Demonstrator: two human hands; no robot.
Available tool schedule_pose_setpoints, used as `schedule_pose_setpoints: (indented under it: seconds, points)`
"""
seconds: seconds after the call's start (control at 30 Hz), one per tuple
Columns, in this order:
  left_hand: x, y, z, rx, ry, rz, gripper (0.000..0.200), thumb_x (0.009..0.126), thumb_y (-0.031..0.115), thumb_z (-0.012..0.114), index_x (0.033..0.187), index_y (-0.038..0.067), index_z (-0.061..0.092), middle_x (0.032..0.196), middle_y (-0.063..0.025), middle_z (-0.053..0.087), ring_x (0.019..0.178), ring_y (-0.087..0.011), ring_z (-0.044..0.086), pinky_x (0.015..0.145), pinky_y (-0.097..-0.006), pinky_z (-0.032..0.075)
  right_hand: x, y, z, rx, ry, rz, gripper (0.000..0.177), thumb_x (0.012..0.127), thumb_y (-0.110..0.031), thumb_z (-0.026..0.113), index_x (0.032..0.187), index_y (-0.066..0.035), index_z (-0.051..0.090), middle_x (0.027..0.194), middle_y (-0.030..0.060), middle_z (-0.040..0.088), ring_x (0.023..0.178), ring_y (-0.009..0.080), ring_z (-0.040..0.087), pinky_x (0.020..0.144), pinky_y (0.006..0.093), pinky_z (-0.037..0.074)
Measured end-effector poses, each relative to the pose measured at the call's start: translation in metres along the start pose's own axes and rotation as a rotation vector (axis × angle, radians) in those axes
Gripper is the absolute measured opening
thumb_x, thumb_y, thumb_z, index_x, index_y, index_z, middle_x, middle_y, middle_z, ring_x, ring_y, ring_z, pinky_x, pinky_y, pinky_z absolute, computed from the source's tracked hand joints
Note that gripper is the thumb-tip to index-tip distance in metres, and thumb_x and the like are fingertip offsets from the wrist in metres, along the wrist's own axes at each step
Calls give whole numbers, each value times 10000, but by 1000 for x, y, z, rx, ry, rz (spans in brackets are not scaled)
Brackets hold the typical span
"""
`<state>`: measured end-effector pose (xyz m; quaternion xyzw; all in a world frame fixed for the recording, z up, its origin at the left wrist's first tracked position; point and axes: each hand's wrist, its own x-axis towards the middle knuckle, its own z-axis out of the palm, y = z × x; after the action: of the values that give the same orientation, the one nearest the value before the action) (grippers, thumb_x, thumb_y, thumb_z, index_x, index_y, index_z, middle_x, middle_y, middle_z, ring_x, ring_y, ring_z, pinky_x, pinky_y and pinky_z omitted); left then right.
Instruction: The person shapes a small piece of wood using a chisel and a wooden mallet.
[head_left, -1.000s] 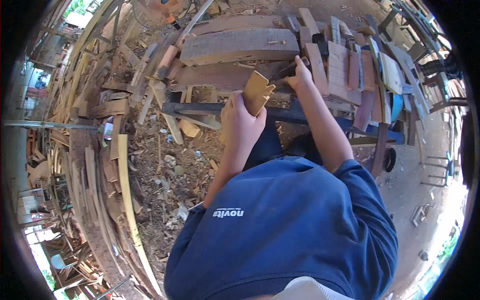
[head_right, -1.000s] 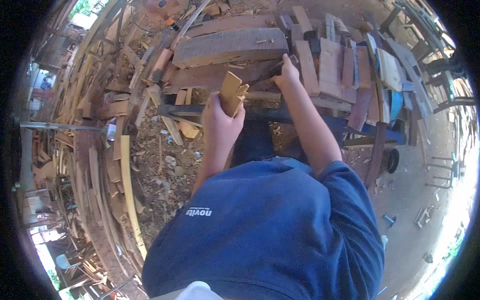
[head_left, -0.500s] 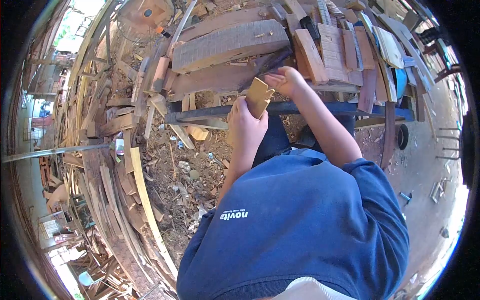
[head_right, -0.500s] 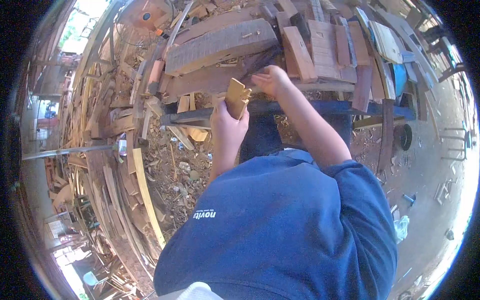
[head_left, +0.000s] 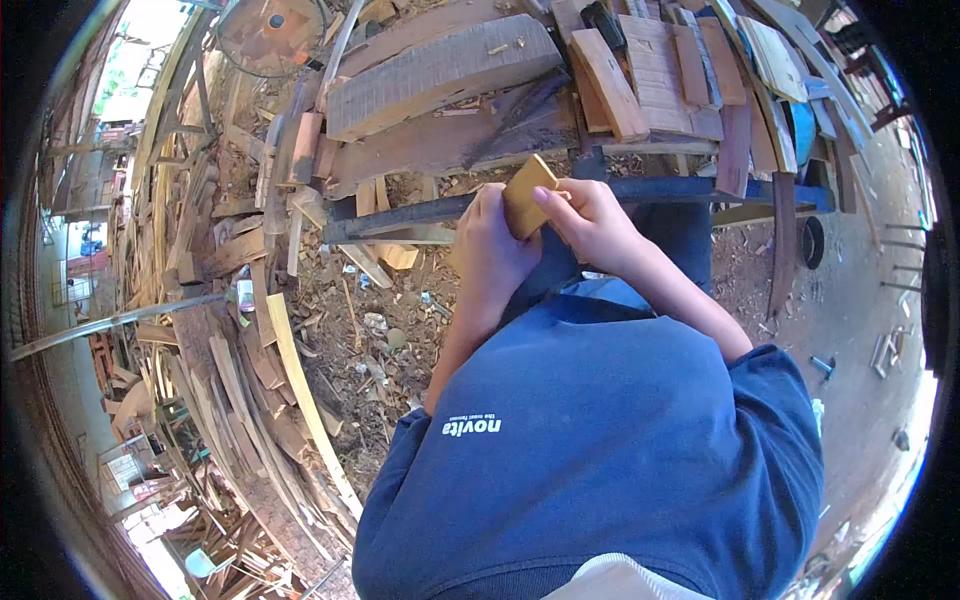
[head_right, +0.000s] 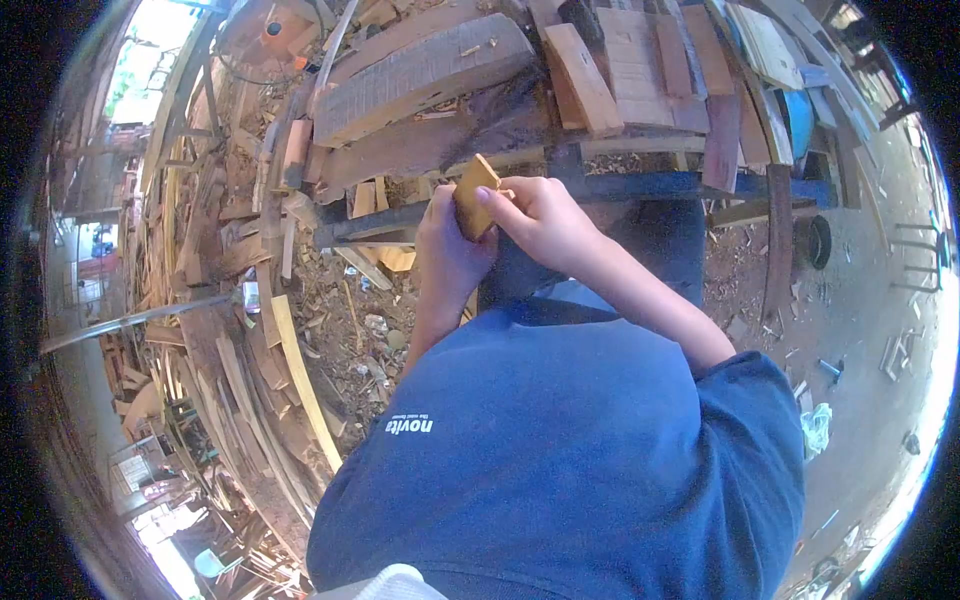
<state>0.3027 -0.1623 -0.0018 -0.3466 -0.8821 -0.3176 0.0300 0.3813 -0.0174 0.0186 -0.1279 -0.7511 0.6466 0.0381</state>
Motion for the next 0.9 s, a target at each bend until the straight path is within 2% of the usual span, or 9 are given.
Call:
schedule_pose_setpoints:
  seconds: [0.2, 0.3, 0.4, 0.53, 0.63, 0.7, 0.77, 0.87, 0.9]
  points:
    - [-17, 17, 7, -333, -64, -40, 369, 735, 193, 771, 977, 67, 523, 836, -155, 646, 760, -330, 673, 649, -394, 530, -17, 7, -7, -47, -49, -320, 399, 983, -341, 483, 848, 15, 599, 666, 223, 605, 633, 410, 619, 608, 435, 494]
    - [-34, 8, 24, -500, -113, -36, 362, 749, 215, 778, 968, 71, 530, 834, -134, 658, 760, -248, 686, 653, -355, 526, -26, 14, -10, -143, -92, -367, 401, 977, -354, 488, 852, 10, 603, 675, 230, 605, 659, 440, 613, 619, 457, 497]
    - [-48, -8, 54, -505, -83, -48, 377, 742, 222, 790, 957, 70, 520, 805, -109, 640, 743, -194, 664, 646, -338, 516, -30, 17, -6, -211, -142, -189, 353, 977, -301, 509, 857, 21, 585, 677, 206, 603, 617, 364, 619, 582, 405, 478]
    - [-66, -46, 107, -818, -66, -304, 393, 738, 235, 789, 938, 70, 495, 773, -97, 611, 701, -200, 635, 634, -328, 505, -38, 16, -1, -236, -95, -5, 388, 963, -351, 552, 864, 20, 608, 688, 208, 631, 639, 362, 649, 601, 404, 499]
    - [-73, -50, 118, -756, -79, -342, 405, 740, 250, 781, 944, 69, 482, 777, -96, 605, 691, -218, 629, 631, -331, 501, -32, 20, -7, -432, -130, 68, 401, 961, -350, 549, 868, 33, 622, 731, 224, 654, 669, 373, 658, 627, 413, 509]
    - [-72, -39, 107, -557, -120, -216, 403, 738, 248, 783, 943, 69, 486, 790, -101, 607, 701, -227, 635, 633, -336, 502, -27, 28, -7, -416, -176, 78, 407, 960, -343, 544, 863, 44, 625, 745, 228, 660, 677, 379, 659, 634, 418, 511]
    - [-84, -70, 132, -721, -128, -247, 395, 735, 244, 788, 939, 69, 499, 791, -98, 598, 704, -209, 624, 631, -329, 497, -23, 34, -10, -400, -221, 89, 413, 959, -336, 539, 858, 55, 627, 759, 232, 666, 685, 385, 659, 642, 423, 512]
    - [-89, -85, 139, -1115, -400, -625, 382, 735, 236, 788, 953, 73, 521, 794, -92, 587, 712, -192, 608, 637, -319, 491, -20, 36, -14, -325, -325, 105, 403, 949, -323, 539, 861, 60, 632, 768, 238, 664, 707, 378, 669, 663, 425, 515]
    - [-79, -63, 118, -975, -329, -326, 378, 740, 234, 788, 966, 76, 529, 797, -86, 585, 717, -185, 600, 646, -314, 489, -18, 29, -20, -353, -416, 144, 391, 941, -322, 547, 871, 51, 637, 775, 240, 665, 718, 361, 678, 670, 421, 517]
